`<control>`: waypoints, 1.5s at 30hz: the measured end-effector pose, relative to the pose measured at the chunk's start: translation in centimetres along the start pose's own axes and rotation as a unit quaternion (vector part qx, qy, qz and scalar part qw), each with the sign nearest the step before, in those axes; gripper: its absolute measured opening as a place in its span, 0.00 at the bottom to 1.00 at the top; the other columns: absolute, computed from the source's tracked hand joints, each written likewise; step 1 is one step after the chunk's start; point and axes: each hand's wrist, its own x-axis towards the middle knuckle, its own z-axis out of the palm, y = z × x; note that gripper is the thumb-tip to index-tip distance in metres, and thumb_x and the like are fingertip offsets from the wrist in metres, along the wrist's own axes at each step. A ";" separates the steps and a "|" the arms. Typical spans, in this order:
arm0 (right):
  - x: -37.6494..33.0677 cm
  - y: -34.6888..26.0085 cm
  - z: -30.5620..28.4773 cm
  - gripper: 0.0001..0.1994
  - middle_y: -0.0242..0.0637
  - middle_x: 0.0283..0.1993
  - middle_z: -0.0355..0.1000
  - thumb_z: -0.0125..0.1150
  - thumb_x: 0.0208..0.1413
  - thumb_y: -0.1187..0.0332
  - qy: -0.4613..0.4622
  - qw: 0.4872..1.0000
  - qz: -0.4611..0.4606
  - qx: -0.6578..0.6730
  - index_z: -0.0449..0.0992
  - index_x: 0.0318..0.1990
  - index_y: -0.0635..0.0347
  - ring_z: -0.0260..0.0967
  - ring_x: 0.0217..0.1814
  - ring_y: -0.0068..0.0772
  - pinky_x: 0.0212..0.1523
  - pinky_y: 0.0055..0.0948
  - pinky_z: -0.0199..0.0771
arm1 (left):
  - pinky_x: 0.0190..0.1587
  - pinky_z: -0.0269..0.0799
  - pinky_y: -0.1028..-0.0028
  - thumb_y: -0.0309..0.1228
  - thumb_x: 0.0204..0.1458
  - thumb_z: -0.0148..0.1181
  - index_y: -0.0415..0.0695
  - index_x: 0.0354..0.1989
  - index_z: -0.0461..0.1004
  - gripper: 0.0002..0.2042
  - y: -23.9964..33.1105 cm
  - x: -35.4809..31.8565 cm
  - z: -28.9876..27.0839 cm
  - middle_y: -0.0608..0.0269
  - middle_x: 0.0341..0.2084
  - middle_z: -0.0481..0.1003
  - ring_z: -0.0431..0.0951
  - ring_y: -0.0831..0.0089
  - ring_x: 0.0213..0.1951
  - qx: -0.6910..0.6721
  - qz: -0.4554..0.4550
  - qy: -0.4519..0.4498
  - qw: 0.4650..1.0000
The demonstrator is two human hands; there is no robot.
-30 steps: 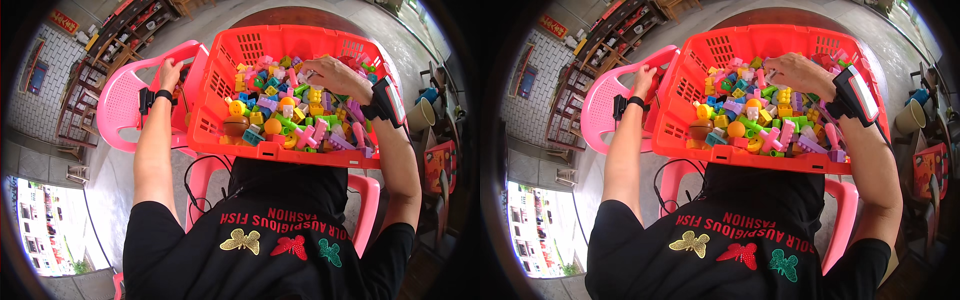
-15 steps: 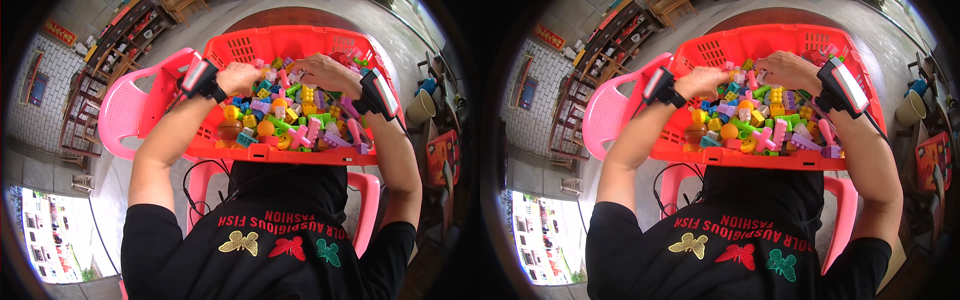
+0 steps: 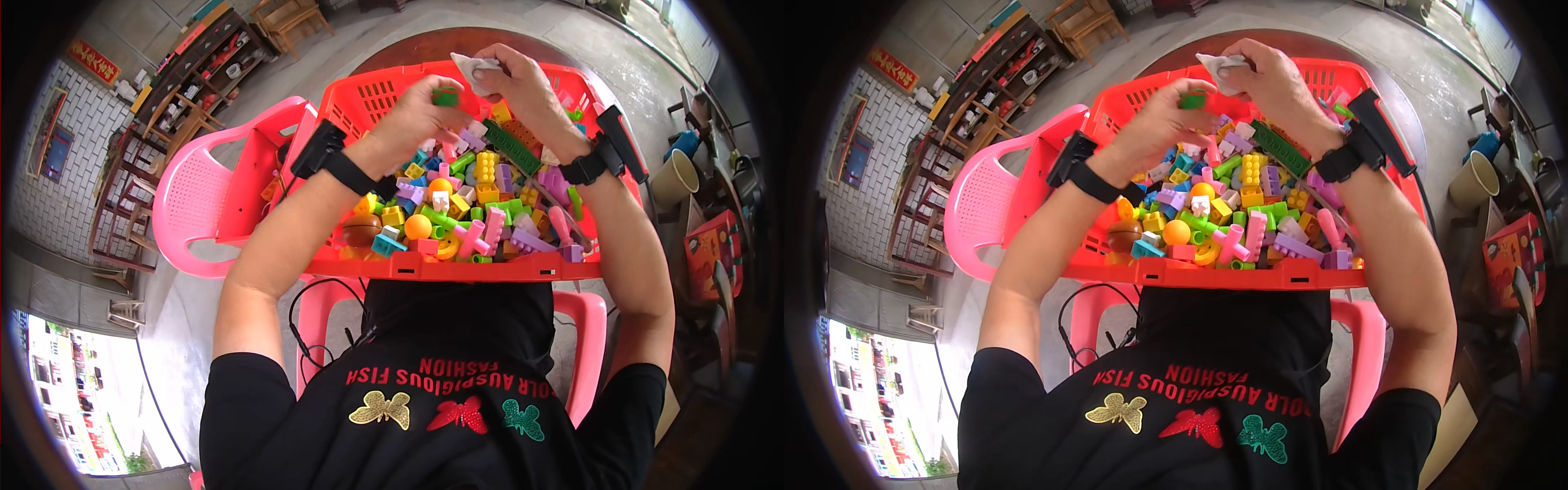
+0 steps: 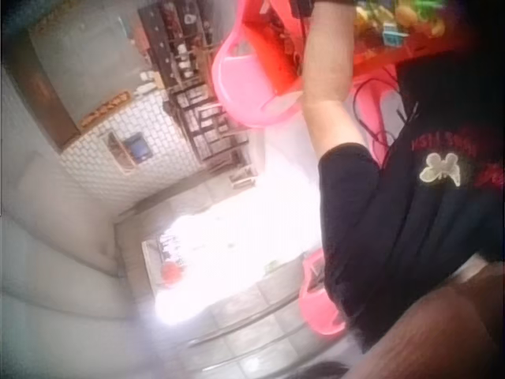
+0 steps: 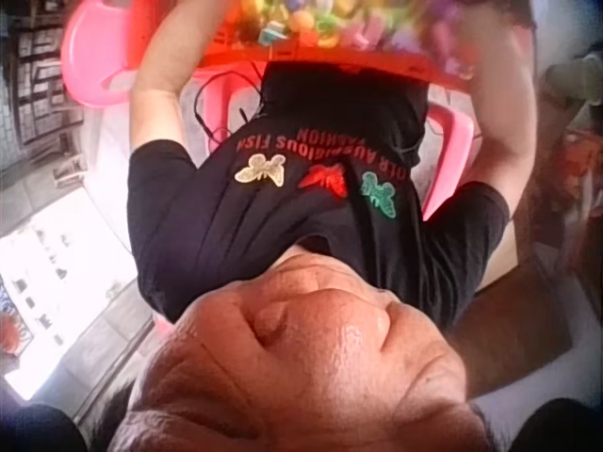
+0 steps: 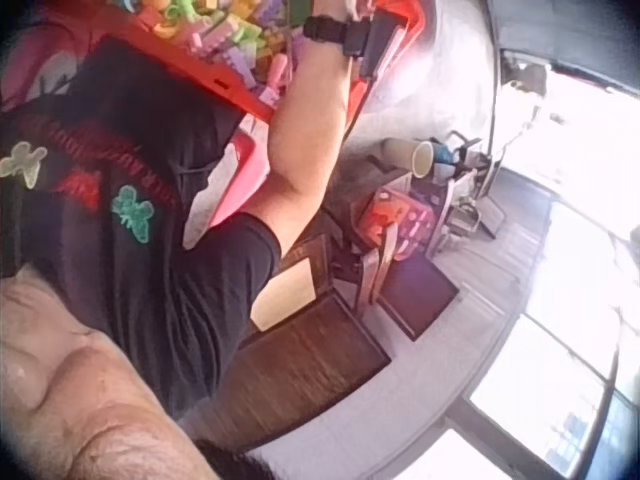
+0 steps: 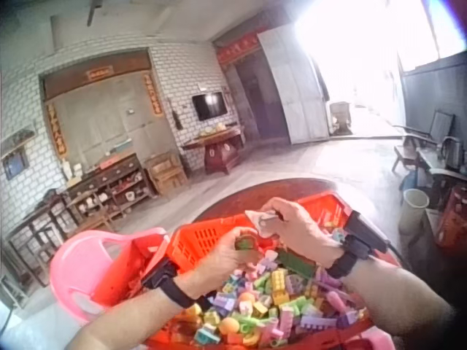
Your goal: Assembling or sorting colorful plastic toy blocks inside a red basket.
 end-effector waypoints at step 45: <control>-2.9 1.4 2.2 0.11 0.35 0.36 0.71 0.49 0.57 0.65 -0.158 0.960 0.229 0.010 0.69 0.40 0.63 0.69 0.35 0.22 0.29 0.22 0.70 | 0.39 0.73 0.69 0.55 0.34 0.64 0.30 0.46 0.63 0.40 -1.4 -2.2 1.8 0.47 0.34 0.75 0.78 0.61 0.37 0.321 -0.036 -0.059 0.945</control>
